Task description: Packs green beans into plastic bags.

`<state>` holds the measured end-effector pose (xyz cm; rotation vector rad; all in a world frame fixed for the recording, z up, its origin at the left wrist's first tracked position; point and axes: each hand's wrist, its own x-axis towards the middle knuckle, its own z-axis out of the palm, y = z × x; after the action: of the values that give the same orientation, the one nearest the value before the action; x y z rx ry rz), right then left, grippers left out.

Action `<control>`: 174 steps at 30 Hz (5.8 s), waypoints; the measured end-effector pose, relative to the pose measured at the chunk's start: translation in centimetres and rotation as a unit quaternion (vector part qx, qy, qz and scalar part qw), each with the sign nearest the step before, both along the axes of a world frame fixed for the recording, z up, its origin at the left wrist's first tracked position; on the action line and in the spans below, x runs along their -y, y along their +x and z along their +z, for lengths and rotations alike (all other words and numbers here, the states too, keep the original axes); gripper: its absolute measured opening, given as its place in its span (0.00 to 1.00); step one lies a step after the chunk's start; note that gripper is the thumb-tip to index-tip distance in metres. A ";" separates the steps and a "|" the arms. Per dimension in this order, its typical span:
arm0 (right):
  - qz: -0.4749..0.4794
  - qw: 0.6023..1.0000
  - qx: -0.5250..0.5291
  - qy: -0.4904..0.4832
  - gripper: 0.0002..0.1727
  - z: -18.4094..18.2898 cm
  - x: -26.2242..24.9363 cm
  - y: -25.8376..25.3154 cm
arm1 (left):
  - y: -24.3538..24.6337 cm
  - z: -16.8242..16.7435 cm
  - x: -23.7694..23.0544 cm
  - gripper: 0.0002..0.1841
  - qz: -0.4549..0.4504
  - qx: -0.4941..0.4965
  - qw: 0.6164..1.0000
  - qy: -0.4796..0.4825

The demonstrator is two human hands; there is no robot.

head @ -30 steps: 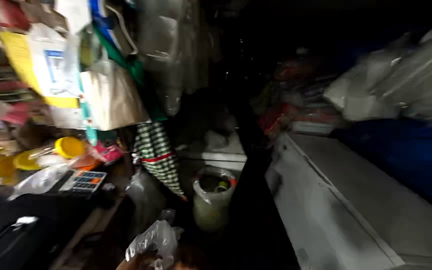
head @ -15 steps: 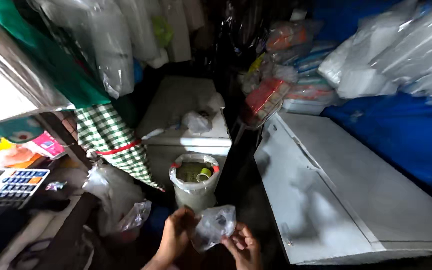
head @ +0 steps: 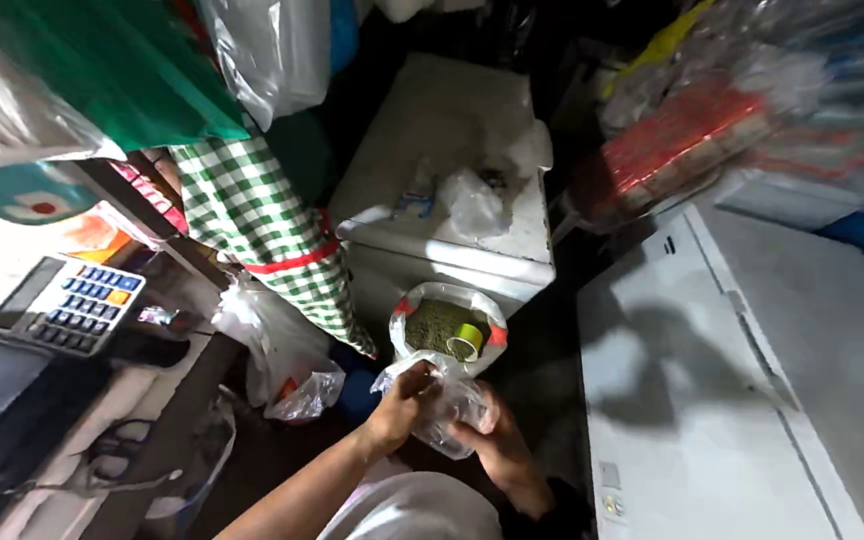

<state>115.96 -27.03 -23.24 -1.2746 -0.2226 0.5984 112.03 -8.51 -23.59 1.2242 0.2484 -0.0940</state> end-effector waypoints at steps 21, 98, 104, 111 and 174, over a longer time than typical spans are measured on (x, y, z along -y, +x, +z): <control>0.381 0.731 0.285 -0.489 0.41 -12.7 -6.0 23.8 | 6.2 3.0 -5.0 0.11 0.273 0.002 0.962 0.027; 0.700 0.521 0.304 -0.382 0.45 -18.4 -5.2 29.4 | 10.9 -5.3 3.4 0.48 0.350 -0.218 0.871 0.268; 0.658 0.635 0.127 -0.386 0.38 -16.5 -5.3 31.8 | 10.7 -5.0 3.6 0.48 0.344 -0.211 0.879 0.254; 0.550 0.785 0.092 -0.270 0.38 -7.9 -3.4 34.1 | 11.3 -5.2 3.4 0.48 0.338 -0.182 0.886 0.259; 0.575 0.748 0.036 -0.331 0.37 -12.2 -5.2 34.4 | 9.9 -6.3 4.9 0.48 0.405 -0.128 0.880 0.212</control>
<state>150.37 -21.82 -35.41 -1.7763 -0.9695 1.8138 121.89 -13.40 -29.91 1.4488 1.0393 0.5583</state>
